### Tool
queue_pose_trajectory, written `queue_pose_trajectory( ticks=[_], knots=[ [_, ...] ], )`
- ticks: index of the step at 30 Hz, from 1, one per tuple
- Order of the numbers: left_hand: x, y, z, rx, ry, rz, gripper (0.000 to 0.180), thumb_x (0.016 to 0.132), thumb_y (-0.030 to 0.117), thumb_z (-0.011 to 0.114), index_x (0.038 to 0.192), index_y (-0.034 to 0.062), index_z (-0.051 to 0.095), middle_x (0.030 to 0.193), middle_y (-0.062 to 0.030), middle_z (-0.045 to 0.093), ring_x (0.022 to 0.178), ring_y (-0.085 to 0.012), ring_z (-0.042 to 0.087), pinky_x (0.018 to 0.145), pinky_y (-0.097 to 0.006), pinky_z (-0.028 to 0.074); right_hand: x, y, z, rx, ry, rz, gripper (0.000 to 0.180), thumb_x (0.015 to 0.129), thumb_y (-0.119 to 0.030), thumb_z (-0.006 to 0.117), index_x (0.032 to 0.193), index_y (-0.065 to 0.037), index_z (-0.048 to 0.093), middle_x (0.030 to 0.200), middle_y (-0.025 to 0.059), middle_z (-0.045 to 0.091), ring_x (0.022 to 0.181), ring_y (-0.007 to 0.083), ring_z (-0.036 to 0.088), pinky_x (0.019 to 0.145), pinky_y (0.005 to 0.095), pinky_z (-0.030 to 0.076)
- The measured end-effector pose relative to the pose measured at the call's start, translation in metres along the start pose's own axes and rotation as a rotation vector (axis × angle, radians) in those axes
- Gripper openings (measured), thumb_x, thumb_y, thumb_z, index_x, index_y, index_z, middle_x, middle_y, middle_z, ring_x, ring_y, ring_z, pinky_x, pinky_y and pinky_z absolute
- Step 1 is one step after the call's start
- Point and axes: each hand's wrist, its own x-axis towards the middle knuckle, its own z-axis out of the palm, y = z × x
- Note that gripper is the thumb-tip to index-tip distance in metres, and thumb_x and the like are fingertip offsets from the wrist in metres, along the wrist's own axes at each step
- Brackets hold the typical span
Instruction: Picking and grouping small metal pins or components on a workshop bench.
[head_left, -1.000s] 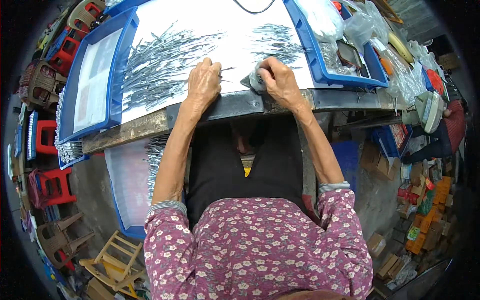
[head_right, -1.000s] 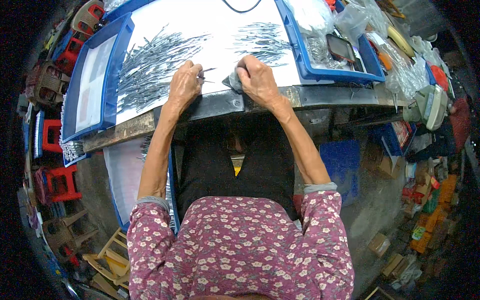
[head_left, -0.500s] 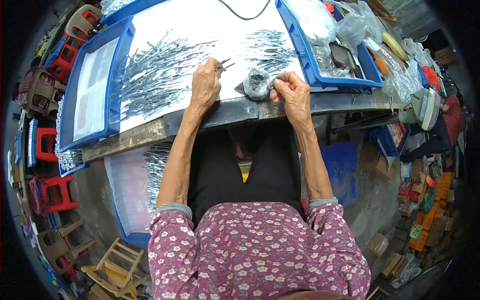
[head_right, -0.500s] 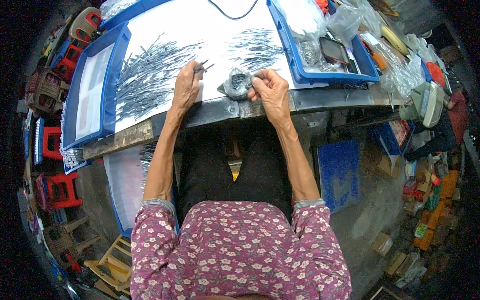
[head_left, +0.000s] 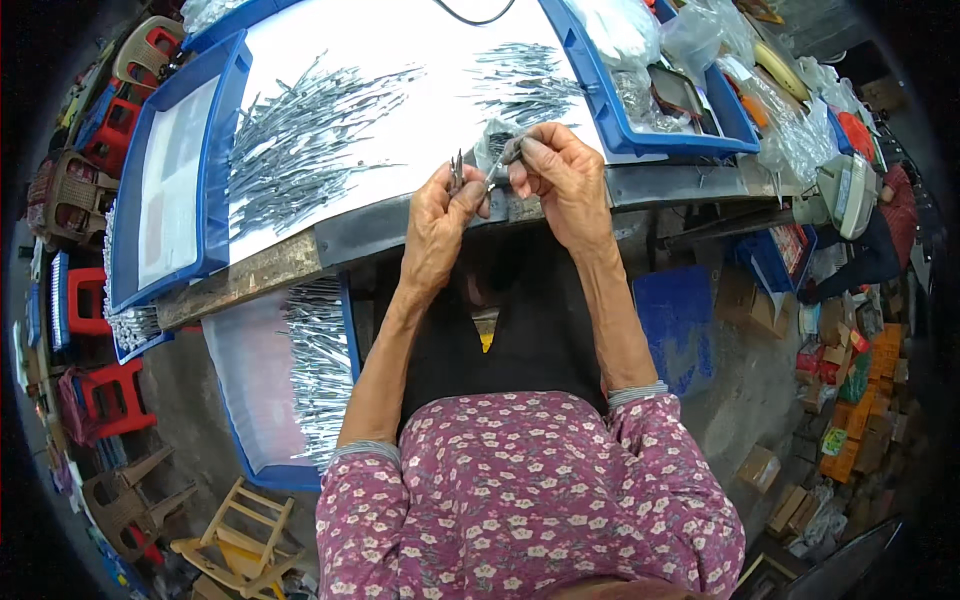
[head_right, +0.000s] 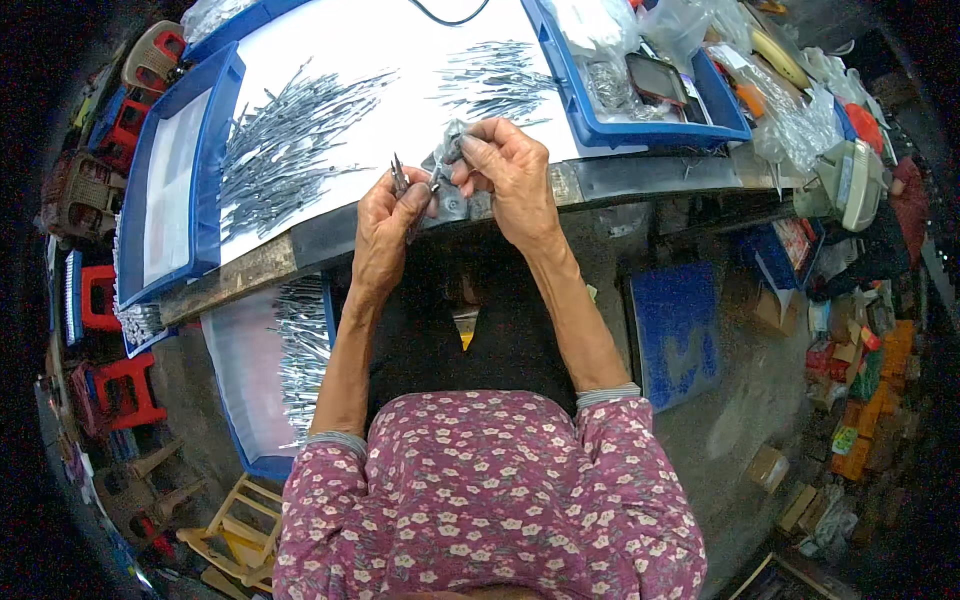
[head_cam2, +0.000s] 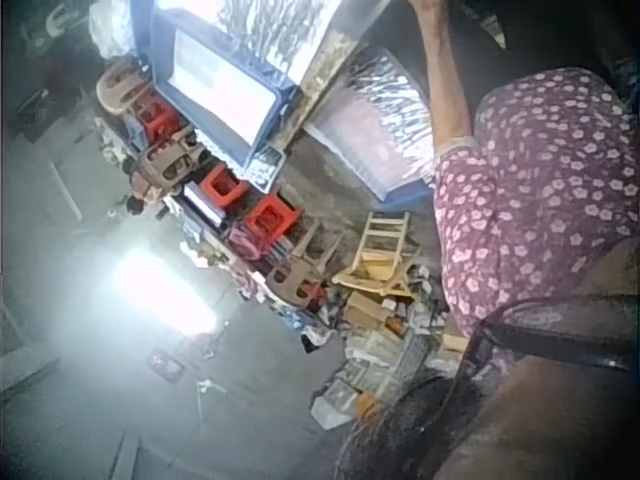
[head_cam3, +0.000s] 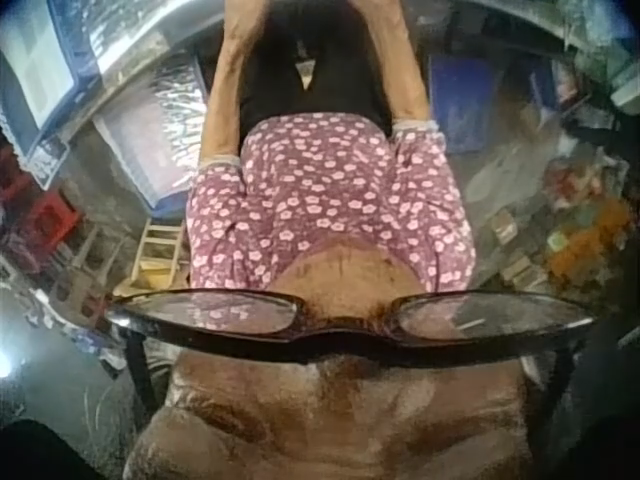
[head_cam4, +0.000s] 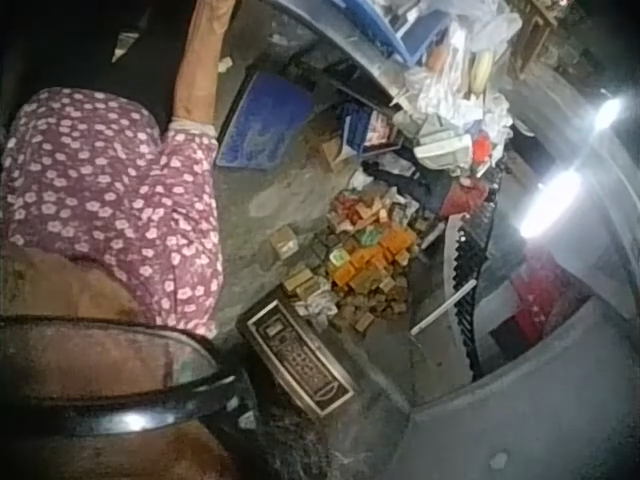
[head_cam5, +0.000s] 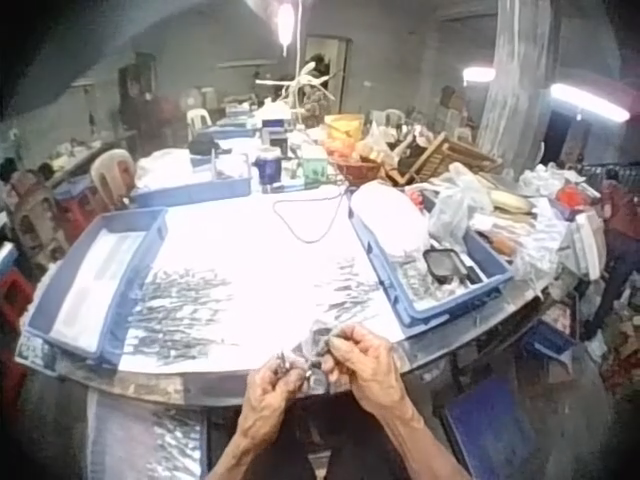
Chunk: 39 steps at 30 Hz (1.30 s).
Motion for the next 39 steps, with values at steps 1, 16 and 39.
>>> queue_pose_trajectory(
  ticks=[1, 16, 39],
  knots=[
    [-0.002, -0.001, 0.000, -0.012, -0.020, -0.024, 0.013, 0.086, 0.014, 0.052, 0.088, 0.0010, 0.051, 0.067, -0.0003, 0.049, 0.062, -0.0063, 0.044, 0.058, -0.019, 0.035, -0.001, 0.000, 0.001, -0.001, 0.001, 0.000, 0.012, 0.085, -0.008, 0.052, 0.090, 0.003, 0.052, 0.077, 0.0077, 0.057, 0.061, 0.0089, 0.053, 0.053, 0.0193, 0.043],
    [-0.015, -0.006, -0.003, -0.134, -0.040, -0.081, 0.014, 0.086, 0.015, 0.053, 0.088, 0.0023, 0.050, 0.067, 0.0007, 0.048, 0.061, -0.0058, 0.043, 0.056, -0.018, 0.033, -0.007, 0.011, 0.006, 0.062, -0.031, 0.061, 0.011, 0.085, -0.009, 0.052, 0.087, 0.002, 0.053, 0.072, 0.0049, 0.055, 0.058, 0.0071, 0.050, 0.050, 0.0180, 0.040],
    [-0.025, -0.024, -0.003, -0.058, -0.084, -0.110, 0.016, 0.085, 0.019, 0.055, 0.085, 0.0032, 0.051, 0.067, 0.0018, 0.048, 0.061, -0.0054, 0.041, 0.056, -0.019, 0.032, -0.024, 0.015, -0.009, -0.291, -0.098, 0.067, 0.012, 0.083, -0.009, 0.055, 0.083, 0.003, 0.057, 0.065, 0.0045, 0.057, 0.056, 0.0077, 0.054, 0.049, 0.0177, 0.044]
  ],
)
